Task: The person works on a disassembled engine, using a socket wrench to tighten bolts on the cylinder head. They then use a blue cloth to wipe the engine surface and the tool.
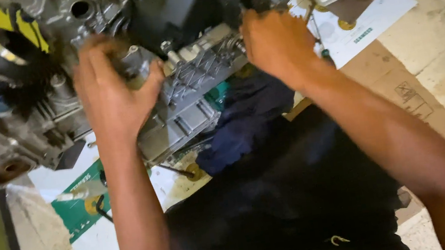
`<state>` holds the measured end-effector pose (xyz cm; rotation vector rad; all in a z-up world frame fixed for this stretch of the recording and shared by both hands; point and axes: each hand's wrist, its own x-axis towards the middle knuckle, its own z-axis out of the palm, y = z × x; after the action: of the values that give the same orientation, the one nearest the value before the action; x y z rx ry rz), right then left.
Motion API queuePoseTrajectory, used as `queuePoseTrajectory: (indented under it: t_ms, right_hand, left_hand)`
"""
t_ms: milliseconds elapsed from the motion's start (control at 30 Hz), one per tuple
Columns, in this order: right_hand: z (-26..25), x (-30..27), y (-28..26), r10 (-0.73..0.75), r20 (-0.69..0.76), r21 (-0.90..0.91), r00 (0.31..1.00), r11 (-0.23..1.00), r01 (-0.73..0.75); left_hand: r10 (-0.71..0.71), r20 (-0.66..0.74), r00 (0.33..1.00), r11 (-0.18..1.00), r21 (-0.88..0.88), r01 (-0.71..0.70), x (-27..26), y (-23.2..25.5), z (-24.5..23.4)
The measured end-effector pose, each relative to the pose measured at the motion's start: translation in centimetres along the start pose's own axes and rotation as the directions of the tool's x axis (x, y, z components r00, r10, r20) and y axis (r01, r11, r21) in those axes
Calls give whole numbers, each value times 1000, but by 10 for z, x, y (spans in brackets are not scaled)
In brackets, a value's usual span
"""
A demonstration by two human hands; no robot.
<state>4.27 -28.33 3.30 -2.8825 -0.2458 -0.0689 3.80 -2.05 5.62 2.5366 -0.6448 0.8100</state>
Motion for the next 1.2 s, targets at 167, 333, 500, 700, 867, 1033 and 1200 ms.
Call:
queuePoseTrajectory:
  t_ms: [167, 333, 500, 700, 867, 1033, 1200]
  right_hand:
    - [60, -2, 29, -104, -385, -4, 917, 994, 111]
    - [66, -1, 31, -29, -404, 56, 914, 997, 57]
    - [68, 0, 36, -103, -401, 106, 910, 982, 158]
    - [62, -5, 35, -77, -448, 94, 890, 987, 133]
    - [43, 0, 29, -86, -374, 89, 923, 988, 128]
    - [35, 4, 22, -41, -183, 36, 982, 998, 48]
    - [83, -2, 23, 21, -532, 205, 846, 973, 105]
  left_hand:
    - [341, 69, 938, 921, 177, -348, 56, 39, 38]
    - [825, -26, 565, 541, 325, -775, 102, 34, 137]
    - [603, 582, 545, 364, 408, -837, 128, 25, 176]
    - [693, 570, 441, 296, 332, -896, 130, 27, 151]
    - [654, 636, 409, 281, 298, -912, 133, 23, 151]
    - [682, 591, 431, 339, 267, -902, 133, 16, 156]
    - [669, 609, 426, 327, 273, -905, 135, 19, 153]
